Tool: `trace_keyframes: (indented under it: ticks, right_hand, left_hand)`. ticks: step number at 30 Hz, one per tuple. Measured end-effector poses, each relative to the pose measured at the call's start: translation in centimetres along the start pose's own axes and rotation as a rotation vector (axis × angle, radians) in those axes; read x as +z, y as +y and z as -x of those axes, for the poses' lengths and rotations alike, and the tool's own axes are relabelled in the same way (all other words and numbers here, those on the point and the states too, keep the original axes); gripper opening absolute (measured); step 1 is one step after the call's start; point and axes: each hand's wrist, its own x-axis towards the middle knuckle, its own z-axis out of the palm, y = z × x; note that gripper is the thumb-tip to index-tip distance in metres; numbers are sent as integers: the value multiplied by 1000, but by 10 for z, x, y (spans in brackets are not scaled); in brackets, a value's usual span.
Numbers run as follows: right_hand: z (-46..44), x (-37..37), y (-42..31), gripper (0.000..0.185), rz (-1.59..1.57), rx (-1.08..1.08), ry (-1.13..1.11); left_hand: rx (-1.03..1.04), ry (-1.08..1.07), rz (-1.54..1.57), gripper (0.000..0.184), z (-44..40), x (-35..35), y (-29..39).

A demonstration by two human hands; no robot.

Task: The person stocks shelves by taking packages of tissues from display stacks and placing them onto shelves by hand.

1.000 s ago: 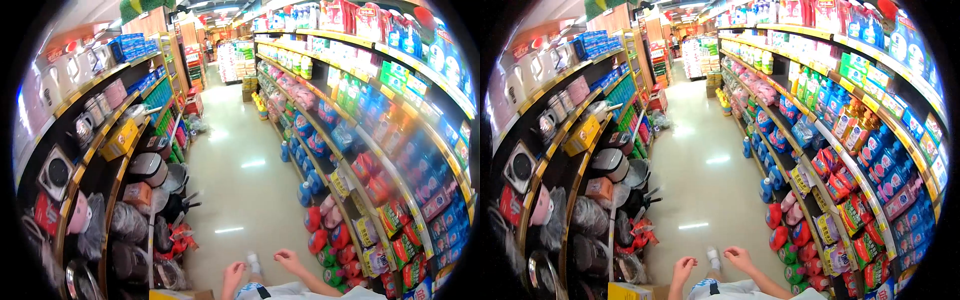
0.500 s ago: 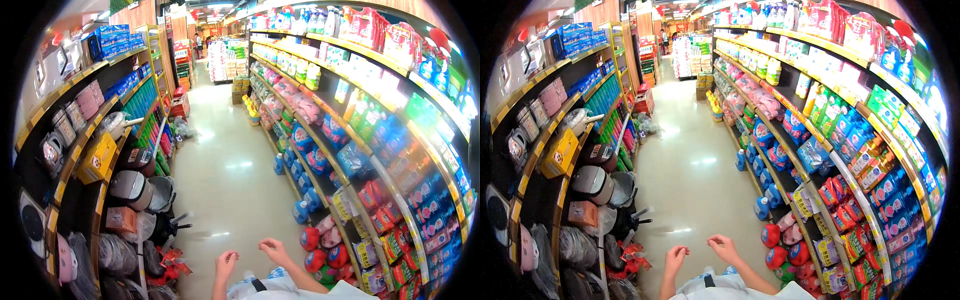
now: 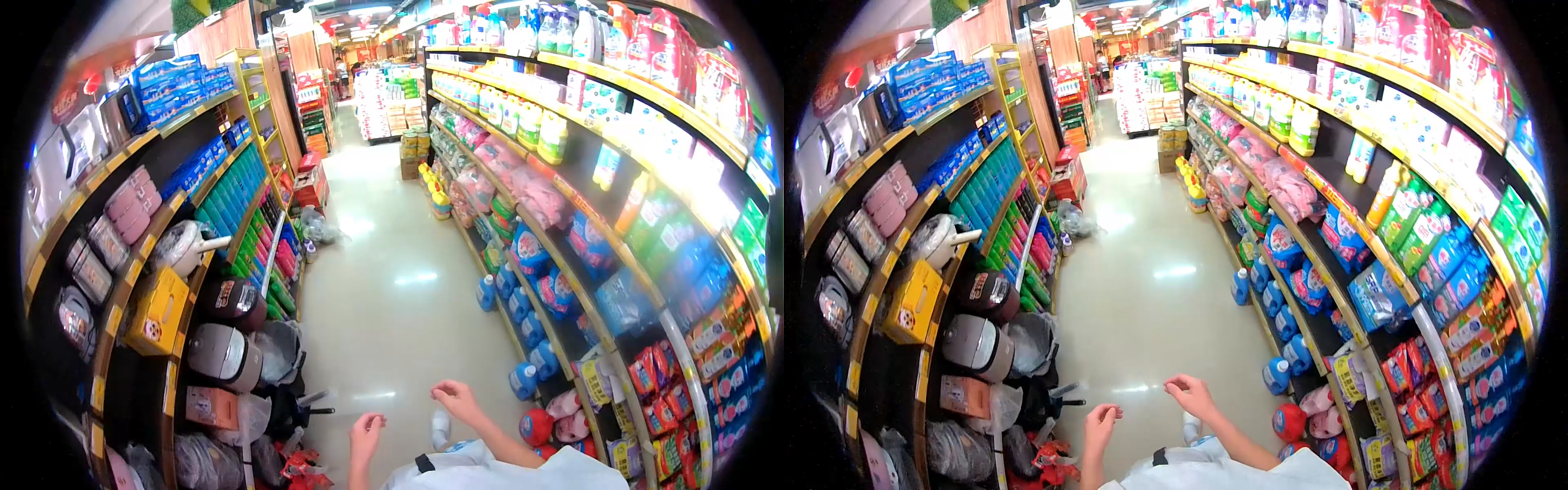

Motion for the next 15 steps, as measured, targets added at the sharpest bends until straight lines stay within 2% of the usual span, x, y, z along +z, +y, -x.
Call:
trace_keyframes:
  ticks: [4, 7, 10, 13, 15]
  right_hand:
    - [-74, -14, -41, 15, 32, -49, -55]
    - [-126, -18, -26, 14, 43, -79, -44]
    - [-163, -16, -7, 13, -22, -21, -64]
    - [-182, -15, -10, 13, -10, 98, -109]
    - [-204, -14, 6, 13, 15, 101, -169]
  left_hand:
    - [6, -2, 29, 17, -66, 22, 33]
    - [20, 28, 37, 17, -118, 37, 35]
    - [38, 27, 40, 17, -148, 49, 39]
    - [-33, 38, 87, 16, -168, 48, 45]
    - [-77, 70, 111, 16, -196, 48, 31]
